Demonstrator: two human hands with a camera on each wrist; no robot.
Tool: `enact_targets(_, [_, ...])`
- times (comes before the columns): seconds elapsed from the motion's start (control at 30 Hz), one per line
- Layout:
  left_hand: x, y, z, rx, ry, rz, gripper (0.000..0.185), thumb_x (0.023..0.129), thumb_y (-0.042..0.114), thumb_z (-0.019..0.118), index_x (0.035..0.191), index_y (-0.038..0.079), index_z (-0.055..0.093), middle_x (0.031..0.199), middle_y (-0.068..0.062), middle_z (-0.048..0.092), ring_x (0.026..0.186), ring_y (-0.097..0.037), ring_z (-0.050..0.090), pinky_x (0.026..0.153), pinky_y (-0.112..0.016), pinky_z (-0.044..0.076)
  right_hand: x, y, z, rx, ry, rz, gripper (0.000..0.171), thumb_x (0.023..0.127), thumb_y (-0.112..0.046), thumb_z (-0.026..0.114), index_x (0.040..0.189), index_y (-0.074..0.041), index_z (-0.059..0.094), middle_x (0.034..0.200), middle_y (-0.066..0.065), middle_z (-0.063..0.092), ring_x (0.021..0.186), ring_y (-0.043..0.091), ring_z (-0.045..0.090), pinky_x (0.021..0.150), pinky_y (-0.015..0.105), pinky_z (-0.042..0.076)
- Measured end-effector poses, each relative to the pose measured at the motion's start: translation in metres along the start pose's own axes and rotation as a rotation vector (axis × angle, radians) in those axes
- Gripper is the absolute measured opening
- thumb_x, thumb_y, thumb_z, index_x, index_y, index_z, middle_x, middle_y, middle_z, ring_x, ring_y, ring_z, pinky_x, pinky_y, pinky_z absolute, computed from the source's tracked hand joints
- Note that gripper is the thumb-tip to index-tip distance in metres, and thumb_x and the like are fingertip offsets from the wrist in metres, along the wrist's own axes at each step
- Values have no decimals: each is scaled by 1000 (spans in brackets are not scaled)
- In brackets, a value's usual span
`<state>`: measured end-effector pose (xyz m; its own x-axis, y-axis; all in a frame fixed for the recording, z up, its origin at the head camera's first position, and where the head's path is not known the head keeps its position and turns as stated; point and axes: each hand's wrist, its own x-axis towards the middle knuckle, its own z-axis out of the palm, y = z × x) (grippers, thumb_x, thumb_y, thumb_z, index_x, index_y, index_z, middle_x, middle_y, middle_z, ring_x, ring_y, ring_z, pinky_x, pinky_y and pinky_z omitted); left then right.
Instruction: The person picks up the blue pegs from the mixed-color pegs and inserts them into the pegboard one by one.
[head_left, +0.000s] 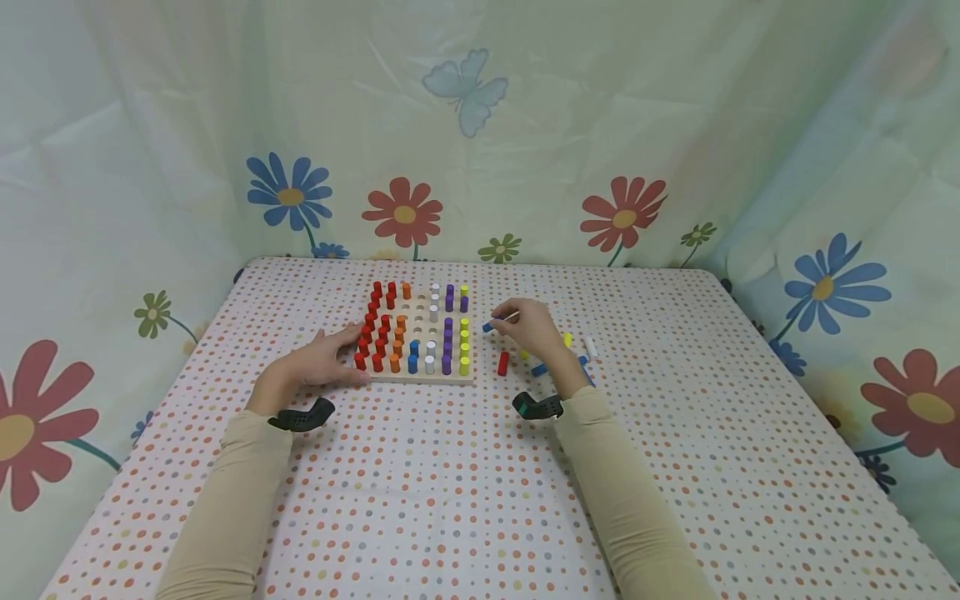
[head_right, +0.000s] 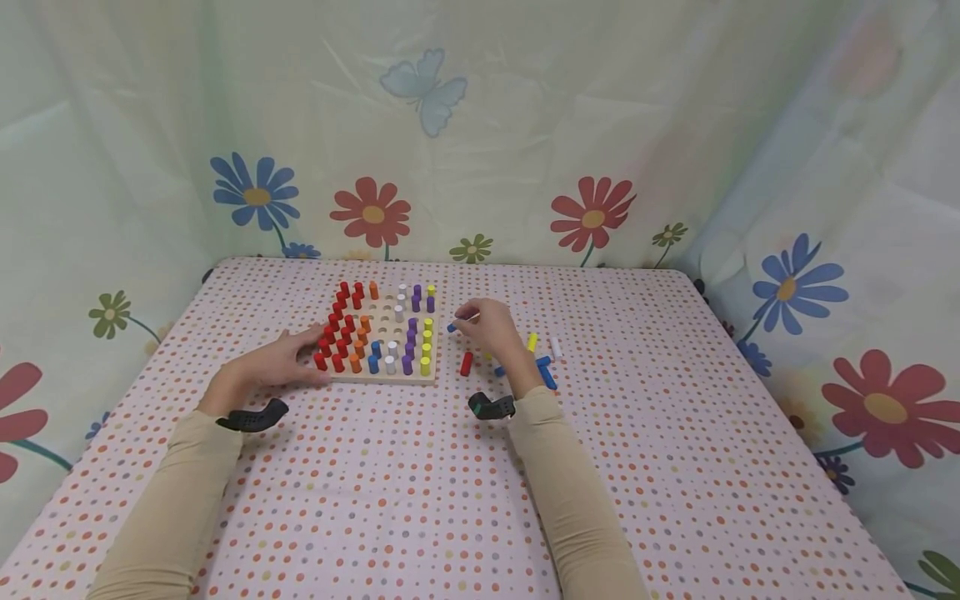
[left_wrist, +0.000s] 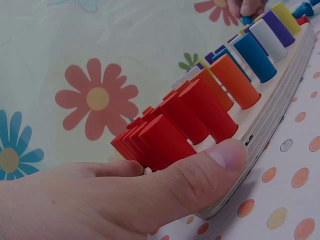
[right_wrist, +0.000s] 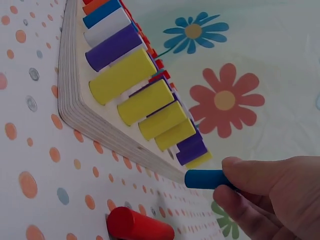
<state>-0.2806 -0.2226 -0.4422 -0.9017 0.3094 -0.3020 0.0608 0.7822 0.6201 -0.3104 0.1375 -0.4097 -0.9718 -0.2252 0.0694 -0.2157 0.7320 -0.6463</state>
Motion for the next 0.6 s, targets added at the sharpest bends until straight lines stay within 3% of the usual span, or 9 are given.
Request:
enact_targets(0.1, [0, 0, 1, 0, -2, -1, 122, 62, 66, 75, 154, 16, 12, 161, -9, 5, 148, -32, -9, 116, -55, -15, -1, -1, 1, 0, 45, 17, 23, 92, -26, 64, 107, -9, 69, 106, 10, 69, 94, 24, 66, 74, 34, 57])
enact_targets(0.33, [-1, 1, 1, -1, -8, 1, 121, 63, 65, 76, 154, 16, 12, 161, -10, 5, 147, -34, -10, 116, -57, -14, -1, -2, 2, 30, 109, 69, 25, 94, -27, 61, 111, -12, 70, 109, 10, 70, 99, 24, 66, 75, 36, 57])
enact_targets(0.6, [-3, 2, 0, -23, -3, -23, 120, 63, 63, 76, 154, 18, 12, 161, -9, 5, 147, -32, -14, 116, -56, -15, 0, -7, 1, 59, 121, 27, 28, 96, -25, 57, 120, -14, 67, 110, 12, 71, 95, 24, 68, 64, 29, 51])
